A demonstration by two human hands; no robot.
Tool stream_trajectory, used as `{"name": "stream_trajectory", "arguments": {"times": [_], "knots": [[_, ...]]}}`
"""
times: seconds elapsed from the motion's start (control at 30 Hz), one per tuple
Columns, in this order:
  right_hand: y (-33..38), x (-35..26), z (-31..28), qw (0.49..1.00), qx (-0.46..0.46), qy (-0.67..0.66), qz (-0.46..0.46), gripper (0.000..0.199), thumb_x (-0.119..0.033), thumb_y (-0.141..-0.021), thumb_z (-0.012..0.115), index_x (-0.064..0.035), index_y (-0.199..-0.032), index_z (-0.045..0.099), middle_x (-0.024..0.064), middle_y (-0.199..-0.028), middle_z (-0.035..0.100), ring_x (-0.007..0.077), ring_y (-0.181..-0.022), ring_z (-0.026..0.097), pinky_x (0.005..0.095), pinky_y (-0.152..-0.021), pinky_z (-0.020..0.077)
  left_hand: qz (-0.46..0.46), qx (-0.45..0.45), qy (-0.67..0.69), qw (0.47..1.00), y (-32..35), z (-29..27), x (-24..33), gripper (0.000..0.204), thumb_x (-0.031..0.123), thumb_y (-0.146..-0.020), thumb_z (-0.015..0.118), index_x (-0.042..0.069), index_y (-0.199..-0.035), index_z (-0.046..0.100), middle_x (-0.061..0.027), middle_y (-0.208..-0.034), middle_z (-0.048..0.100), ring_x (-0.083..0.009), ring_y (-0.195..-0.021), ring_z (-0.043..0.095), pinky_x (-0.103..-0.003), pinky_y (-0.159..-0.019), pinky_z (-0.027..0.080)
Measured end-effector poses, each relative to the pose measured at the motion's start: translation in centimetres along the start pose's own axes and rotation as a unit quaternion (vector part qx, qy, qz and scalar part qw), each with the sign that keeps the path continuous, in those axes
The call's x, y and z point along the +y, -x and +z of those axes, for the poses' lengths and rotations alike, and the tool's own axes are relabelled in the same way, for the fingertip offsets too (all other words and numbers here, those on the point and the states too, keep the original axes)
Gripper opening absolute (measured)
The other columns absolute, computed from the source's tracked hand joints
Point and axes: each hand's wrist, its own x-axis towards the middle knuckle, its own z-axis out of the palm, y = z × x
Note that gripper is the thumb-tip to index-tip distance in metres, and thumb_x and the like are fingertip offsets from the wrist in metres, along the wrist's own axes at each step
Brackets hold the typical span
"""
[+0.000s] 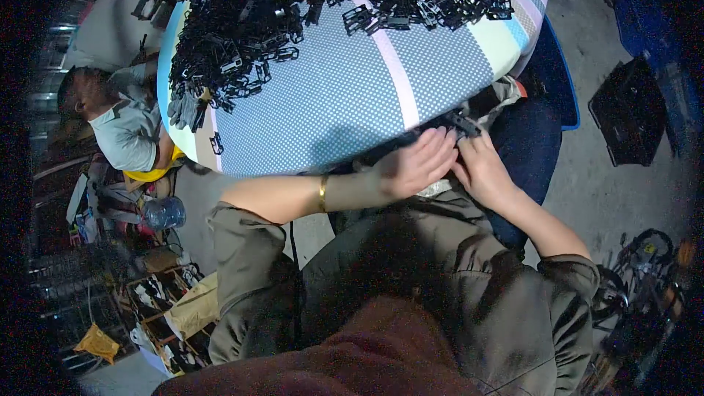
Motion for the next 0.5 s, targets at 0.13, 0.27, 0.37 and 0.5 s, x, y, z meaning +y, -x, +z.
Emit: {"name": "stream_trajectory", "arguments": {"times": [0.13, 0.27, 0.37, 0.5], "knots": [[-1.2, 0.6, -1.3, 0.989, -0.148, 0.005, 0.014, 0.034, -0.012, -0.067, 0.066, 0.0042, -0.095, 0.055, 0.0206, -0.090, 0.055, 0.0372, -0.087, 0.051, 0.0389, -0.074, 0.0431, -0.046, -0.154, 0.175, 0.971, 3.3, 3.5, 2.2, 0.030, 0.022, -0.072, 0.053, 0.005, -0.096, 0.056, -0.0170, -0.107, 0.053, -0.0293, -0.095, 0.052, -0.037, -0.081, 0.042], [-4.6, -0.6, -5.7, 0.990, -0.109, -0.085, -0.022, 0.020, -0.013, -0.071, 0.066, 0.0029, -0.081, 0.062, 0.0161, -0.074, 0.060, 0.0295, -0.064, 0.059, 0.0345, -0.057, 0.0457, -0.093, -0.343, 0.473, 0.806, 0.0, -1.8, -1.3, 0.032, 0.023, -0.075, 0.058, 0.000, -0.096, 0.054, -0.0177, -0.101, 0.055, -0.0300, -0.091, 0.055, -0.037, -0.079, 0.044], [-8.2, -2.6, -9.7, 0.991, 0.018, -0.122, -0.055, 0.015, -0.010, -0.075, 0.063, 0.0026, -0.083, 0.061, 0.0148, -0.074, 0.060, 0.0228, -0.061, 0.059, 0.0312, -0.053, 0.0443, -0.103, -0.108, 0.566, 0.811, -0.7, -4.3, -3.2, 0.030, 0.018, -0.075, 0.061, 0.000, -0.098, 0.055, -0.0163, -0.092, 0.059, -0.0284, -0.082, 0.059, -0.035, -0.071, 0.048], [-13.7, -2.6, -10.6, 0.981, 0.106, 0.155, -0.038, 0.039, -0.023, -0.075, 0.063, -0.0042, -0.107, 0.053, 0.0132, -0.082, 0.056, 0.0275, -0.062, 0.057, 0.0343, -0.056, 0.0451, -0.209, -0.003, 0.517, 0.830, -2.1, -7.9, -8.9, 0.020, 0.009, -0.077, 0.059, 0.002, -0.096, 0.061, -0.0147, -0.087, 0.063, -0.0179, -0.070, 0.062, -0.026, -0.060, 0.050]]}}
